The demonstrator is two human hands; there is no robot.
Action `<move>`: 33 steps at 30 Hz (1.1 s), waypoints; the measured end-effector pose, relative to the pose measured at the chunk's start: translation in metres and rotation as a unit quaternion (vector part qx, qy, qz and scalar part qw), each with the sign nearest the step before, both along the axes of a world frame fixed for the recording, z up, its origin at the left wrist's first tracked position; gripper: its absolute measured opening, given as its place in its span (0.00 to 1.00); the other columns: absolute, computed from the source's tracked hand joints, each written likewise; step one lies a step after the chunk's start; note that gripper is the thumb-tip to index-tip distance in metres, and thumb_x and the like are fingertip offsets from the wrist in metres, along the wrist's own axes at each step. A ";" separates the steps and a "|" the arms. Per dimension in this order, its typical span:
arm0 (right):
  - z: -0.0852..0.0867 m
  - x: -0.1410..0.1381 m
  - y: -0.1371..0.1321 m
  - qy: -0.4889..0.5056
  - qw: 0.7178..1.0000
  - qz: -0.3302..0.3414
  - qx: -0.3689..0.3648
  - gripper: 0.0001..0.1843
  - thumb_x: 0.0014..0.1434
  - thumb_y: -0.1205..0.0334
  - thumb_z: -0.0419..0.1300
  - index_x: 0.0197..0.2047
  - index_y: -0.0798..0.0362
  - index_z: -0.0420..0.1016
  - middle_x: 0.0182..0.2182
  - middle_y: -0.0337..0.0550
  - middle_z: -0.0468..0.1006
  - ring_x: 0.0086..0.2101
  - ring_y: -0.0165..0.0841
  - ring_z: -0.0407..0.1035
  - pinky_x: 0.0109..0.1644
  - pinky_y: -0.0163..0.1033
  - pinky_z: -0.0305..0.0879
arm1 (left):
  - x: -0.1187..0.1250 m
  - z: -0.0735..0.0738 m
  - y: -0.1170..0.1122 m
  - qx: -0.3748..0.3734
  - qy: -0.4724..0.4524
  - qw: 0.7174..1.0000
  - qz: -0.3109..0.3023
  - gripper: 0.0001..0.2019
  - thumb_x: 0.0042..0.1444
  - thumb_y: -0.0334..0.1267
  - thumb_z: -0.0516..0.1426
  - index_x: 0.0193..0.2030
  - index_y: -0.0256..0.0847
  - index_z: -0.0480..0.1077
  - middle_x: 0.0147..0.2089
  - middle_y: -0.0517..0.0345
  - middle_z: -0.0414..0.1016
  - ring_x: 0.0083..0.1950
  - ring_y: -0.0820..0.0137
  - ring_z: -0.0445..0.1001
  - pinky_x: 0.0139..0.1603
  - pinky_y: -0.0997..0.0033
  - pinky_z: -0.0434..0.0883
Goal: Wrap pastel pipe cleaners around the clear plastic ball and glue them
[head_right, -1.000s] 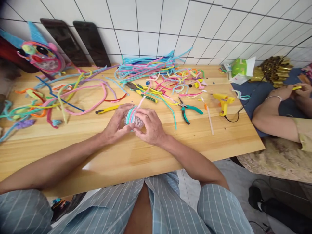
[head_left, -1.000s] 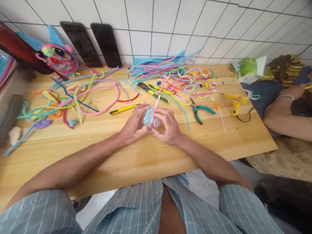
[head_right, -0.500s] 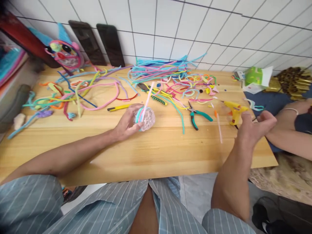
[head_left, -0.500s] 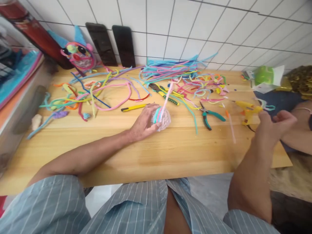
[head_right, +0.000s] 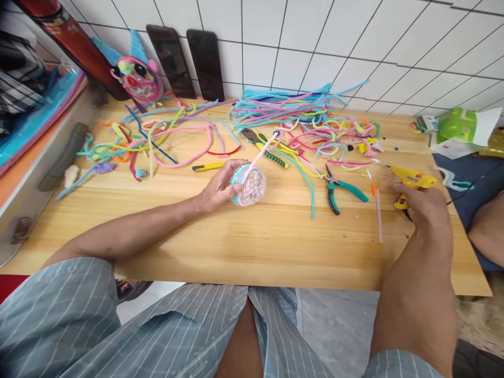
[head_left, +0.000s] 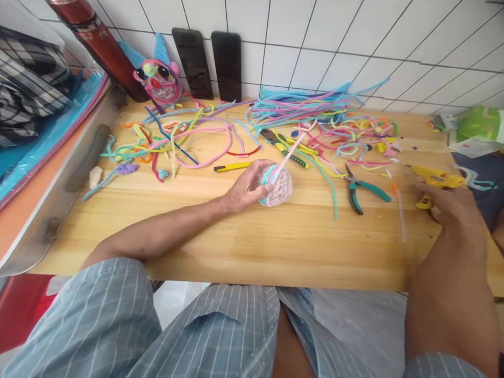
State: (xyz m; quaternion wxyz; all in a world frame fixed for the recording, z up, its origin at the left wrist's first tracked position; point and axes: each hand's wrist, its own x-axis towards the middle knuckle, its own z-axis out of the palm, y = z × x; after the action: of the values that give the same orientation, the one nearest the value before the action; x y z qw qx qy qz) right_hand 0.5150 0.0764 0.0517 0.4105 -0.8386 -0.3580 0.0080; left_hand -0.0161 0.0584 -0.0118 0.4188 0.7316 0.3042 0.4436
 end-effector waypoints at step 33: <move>-0.001 -0.211 -0.054 -0.252 0.773 0.545 0.205 0.14 0.64 0.65 0.71 0.51 0.42 0.82 0.36 0.39 0.87 0.34 0.41 0.82 0.38 0.46 0.77 | 0.002 0.005 0.001 -0.032 -0.048 0.998 -0.022 0.37 0.67 0.65 0.66 0.70 0.43 0.64 0.65 0.44 0.76 0.67 0.53 0.78 0.71 0.50 0.77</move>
State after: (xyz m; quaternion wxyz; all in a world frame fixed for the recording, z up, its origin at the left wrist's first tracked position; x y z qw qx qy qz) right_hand 0.3043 0.0224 0.0511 0.3944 -0.3714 -0.8387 -0.0549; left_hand -0.0141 0.0597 -0.0066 0.4661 0.7022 0.2814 0.4587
